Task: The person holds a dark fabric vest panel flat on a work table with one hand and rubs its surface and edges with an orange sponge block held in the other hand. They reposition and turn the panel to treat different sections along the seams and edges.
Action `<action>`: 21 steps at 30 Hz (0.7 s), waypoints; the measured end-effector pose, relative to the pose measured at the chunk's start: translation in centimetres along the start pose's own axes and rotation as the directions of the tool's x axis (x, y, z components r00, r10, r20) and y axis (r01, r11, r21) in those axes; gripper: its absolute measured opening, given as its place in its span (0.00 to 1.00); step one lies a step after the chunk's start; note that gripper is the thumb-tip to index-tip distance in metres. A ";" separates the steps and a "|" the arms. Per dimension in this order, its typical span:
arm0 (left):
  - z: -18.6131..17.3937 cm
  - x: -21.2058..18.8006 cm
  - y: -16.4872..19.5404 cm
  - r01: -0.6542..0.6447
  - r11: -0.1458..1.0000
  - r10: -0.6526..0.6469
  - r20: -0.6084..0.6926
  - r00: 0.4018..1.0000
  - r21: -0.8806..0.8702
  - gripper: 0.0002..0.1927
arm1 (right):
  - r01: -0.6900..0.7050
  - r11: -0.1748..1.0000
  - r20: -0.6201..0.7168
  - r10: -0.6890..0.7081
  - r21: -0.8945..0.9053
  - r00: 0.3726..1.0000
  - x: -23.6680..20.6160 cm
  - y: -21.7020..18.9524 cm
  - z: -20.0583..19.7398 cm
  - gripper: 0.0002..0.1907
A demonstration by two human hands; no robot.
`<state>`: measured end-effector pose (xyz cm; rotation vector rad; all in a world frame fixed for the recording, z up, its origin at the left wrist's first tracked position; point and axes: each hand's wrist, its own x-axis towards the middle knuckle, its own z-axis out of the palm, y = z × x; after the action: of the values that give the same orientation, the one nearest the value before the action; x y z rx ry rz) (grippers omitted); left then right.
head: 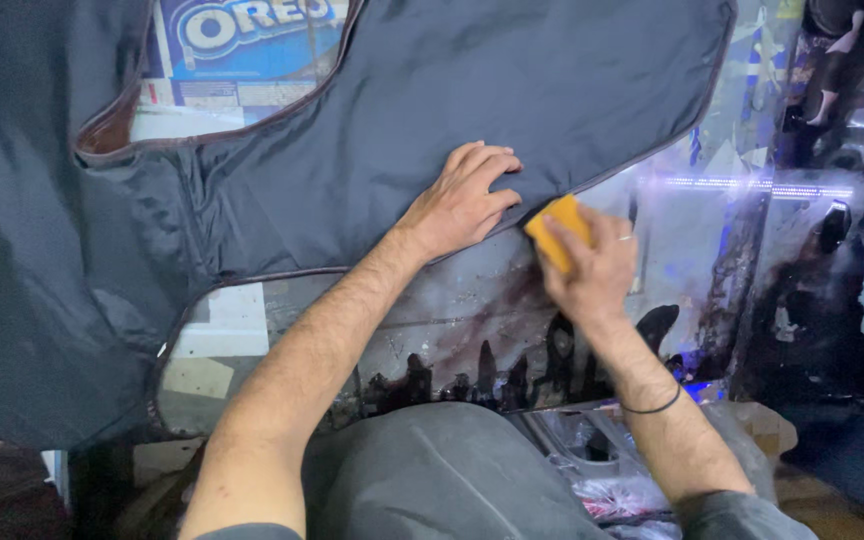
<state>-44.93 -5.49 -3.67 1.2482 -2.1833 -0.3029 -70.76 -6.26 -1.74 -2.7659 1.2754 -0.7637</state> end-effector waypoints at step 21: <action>-7.8 -9.1 -2.2 -0.058 0.984 0.037 0.123 0.992 0.169 0.18 | -0.084 0.996 -0.012 0.085 0.033 0.996 -1.5 -8.7 1.8 0.28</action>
<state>-35.23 1.73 -2.00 1.2971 -2.3804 -0.1755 -64.60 0.25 -2.26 -2.6670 1.3596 -0.7909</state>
